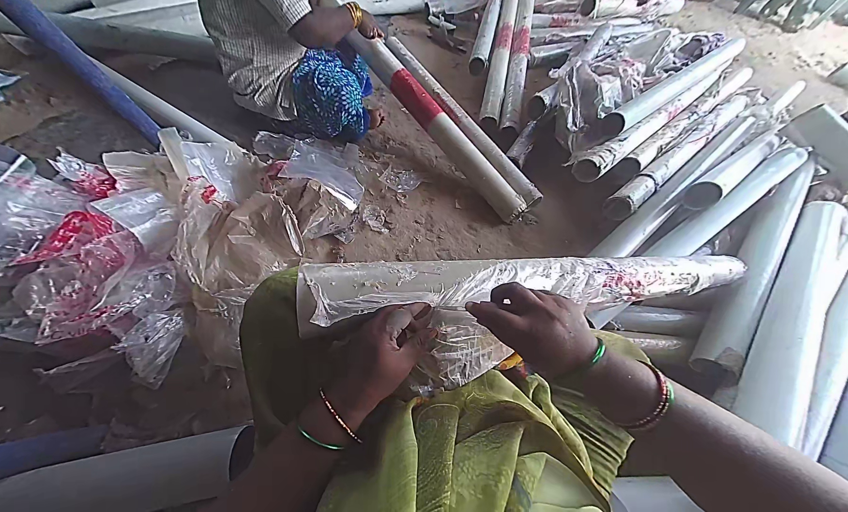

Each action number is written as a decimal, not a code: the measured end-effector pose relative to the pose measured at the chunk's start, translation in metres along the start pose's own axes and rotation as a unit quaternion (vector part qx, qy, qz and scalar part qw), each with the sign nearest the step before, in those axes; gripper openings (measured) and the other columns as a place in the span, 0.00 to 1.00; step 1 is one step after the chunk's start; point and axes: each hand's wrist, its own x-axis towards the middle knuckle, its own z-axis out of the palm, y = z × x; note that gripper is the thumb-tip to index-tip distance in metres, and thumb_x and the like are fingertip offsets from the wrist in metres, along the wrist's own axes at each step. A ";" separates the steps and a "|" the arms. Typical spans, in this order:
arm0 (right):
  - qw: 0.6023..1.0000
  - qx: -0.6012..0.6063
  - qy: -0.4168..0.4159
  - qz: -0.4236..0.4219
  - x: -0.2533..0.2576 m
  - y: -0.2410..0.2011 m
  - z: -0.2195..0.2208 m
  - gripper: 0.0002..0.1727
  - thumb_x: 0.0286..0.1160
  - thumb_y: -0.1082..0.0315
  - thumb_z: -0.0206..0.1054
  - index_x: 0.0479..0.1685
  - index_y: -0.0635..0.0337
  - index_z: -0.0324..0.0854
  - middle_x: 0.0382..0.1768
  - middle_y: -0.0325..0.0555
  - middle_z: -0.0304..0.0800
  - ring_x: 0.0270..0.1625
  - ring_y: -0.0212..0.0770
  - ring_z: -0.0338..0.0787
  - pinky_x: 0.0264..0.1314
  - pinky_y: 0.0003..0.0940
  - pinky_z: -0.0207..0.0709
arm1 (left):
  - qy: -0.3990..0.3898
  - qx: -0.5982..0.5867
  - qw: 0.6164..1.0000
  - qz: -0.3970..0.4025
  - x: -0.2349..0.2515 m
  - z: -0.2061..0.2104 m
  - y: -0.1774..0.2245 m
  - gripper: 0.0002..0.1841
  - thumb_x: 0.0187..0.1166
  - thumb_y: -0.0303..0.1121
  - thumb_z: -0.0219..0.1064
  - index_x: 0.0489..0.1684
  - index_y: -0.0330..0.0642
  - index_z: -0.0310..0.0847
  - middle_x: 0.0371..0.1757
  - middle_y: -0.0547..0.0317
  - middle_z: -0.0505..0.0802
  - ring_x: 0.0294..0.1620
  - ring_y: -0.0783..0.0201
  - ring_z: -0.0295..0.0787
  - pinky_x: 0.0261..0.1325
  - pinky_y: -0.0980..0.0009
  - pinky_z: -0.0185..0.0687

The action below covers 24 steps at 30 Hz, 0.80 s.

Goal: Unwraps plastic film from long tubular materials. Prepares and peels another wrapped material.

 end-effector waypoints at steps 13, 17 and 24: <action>0.998 0.023 0.036 0.037 -0.020 -0.003 -0.019 0.11 0.81 0.62 0.65 0.48 0.47 0.94 0.34 0.49 0.89 0.23 0.45 0.86 0.19 0.38 0.76 | -0.012 0.001 1.000 0.005 0.001 -0.002 -0.001 0.22 0.76 0.40 0.70 0.61 0.32 0.87 0.40 0.59 0.94 0.32 0.81 0.82 0.39 0.88 0.76; 0.999 0.019 0.032 0.012 -0.003 -0.009 -0.001 0.11 0.78 0.63 0.67 0.48 0.46 0.95 0.34 0.49 0.89 0.24 0.45 0.87 0.20 0.37 0.76 | -0.015 -0.004 1.000 0.009 0.001 -0.002 -0.002 0.22 0.76 0.40 0.70 0.61 0.32 0.87 0.43 0.55 0.94 0.34 0.80 0.83 0.41 0.87 0.77; 1.000 -0.015 -0.012 0.015 -0.012 0.000 -0.006 0.13 0.73 0.70 0.67 0.49 0.47 0.94 0.31 0.52 0.86 0.21 0.49 0.86 0.15 0.41 0.74 | -0.020 0.000 1.000 -0.007 0.001 -0.003 -0.001 0.20 0.75 0.41 0.70 0.57 0.34 0.89 0.40 0.59 0.94 0.34 0.80 0.84 0.42 0.85 0.78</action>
